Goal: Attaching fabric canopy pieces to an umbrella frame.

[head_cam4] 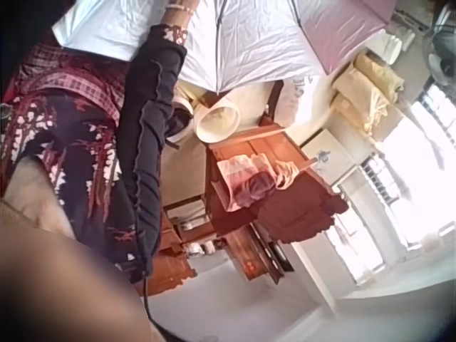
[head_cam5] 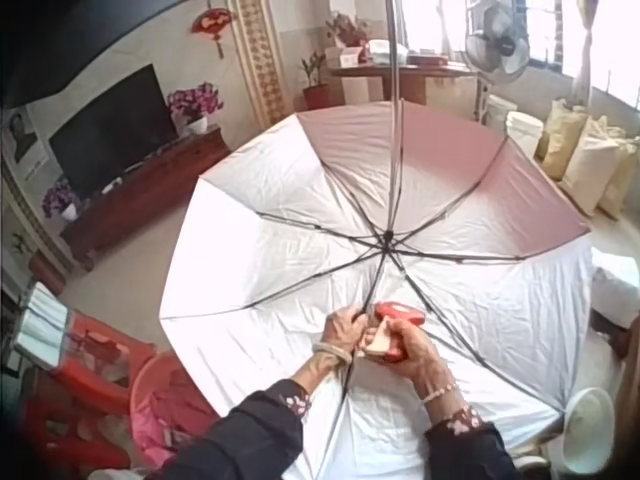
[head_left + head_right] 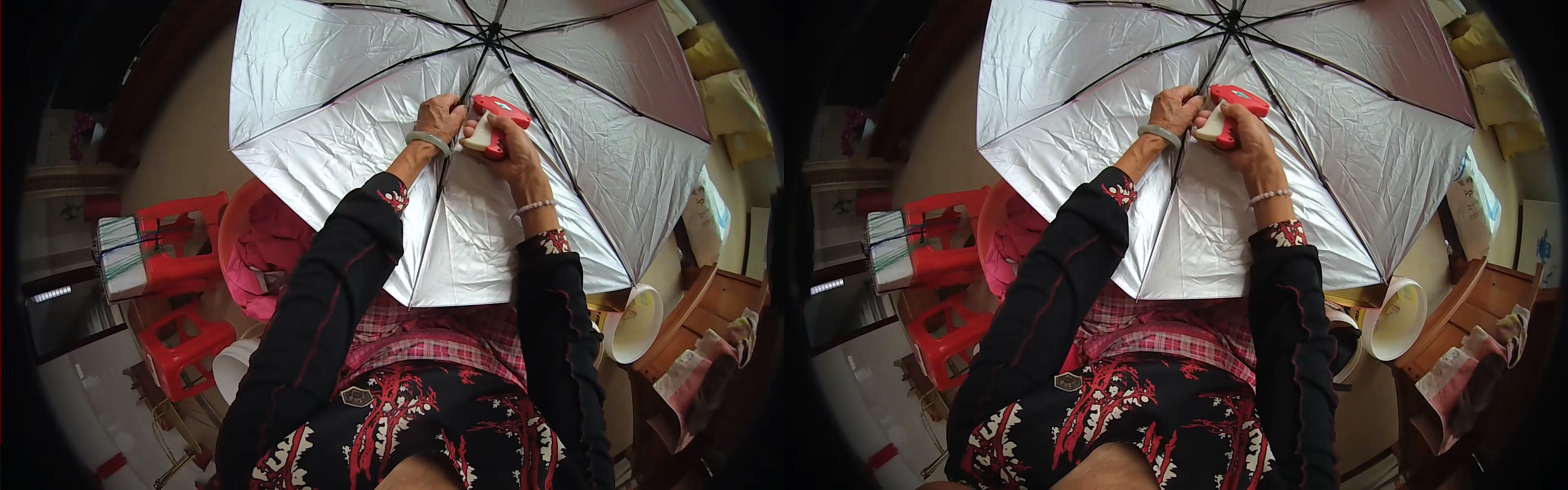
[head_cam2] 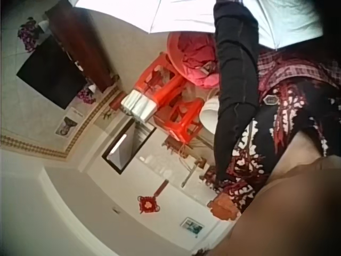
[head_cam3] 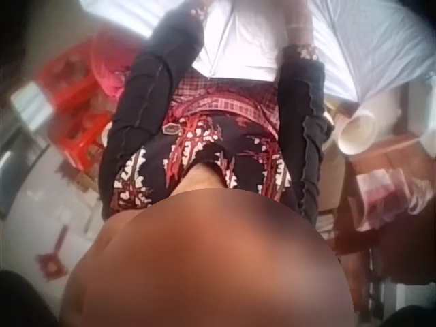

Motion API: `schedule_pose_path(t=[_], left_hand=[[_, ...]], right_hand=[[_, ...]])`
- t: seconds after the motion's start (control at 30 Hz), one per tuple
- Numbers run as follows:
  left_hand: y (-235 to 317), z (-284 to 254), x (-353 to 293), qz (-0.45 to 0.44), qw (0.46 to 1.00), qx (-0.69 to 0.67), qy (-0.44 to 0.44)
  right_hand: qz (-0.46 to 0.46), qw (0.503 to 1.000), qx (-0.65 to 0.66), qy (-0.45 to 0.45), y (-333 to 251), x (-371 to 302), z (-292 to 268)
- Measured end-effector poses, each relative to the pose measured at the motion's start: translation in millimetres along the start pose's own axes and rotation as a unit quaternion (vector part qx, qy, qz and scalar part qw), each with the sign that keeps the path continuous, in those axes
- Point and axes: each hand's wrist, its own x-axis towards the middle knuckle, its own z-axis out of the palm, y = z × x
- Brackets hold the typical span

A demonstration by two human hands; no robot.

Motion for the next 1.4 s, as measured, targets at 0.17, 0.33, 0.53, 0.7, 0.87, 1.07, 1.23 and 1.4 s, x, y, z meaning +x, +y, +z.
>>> schedule_pose_path(t=[0.17,0.33,0.53,0.7,0.87,1.07,1.23,1.4], left_hand=[[7.7,0.2,-3.7,-0.01,1.0,0.003,-0.02],[6.8,-2.9,-5.5,0.022,0.999,-0.013,-0.025],[8.2,-1.8,-7.8,0.023,0.998,-0.025,-0.061],[11.4,-3.3,-8.0,0.024,0.997,-0.013,-0.067],[8.2,0.5,-7.5,0.051,0.998,0.037,-0.019],[-17.3,-16.7,23.2,0.133,0.981,0.128,-0.068],[-6.0,-52.1,55.0,0.131,0.943,0.305,0.024],[10.9,-31.2,33.2,0.095,0.964,0.243,-0.048]], right_hand=[[0.014,0.998,0.005,-0.06,-4.4,3.2,-14.8],[0.017,0.998,-0.008,-0.064,-3.7,4.2,-7.4],[0.028,0.998,-0.059,-0.012,-8.4,7.3,-1.2],[-0.007,0.986,-0.167,-0.024,-5.0,19.5,-13.4],[0.009,0.988,-0.156,-0.019,-14.3,2.1,-9.1],[-0.047,0.988,-0.144,-0.013,-59.8,-12.7,-26.1],[-0.13,0.973,-0.18,0.061,-48.5,-3.4,-29.6],[-0.113,0.976,-0.152,0.105,-3.5,9.9,-3.3]])
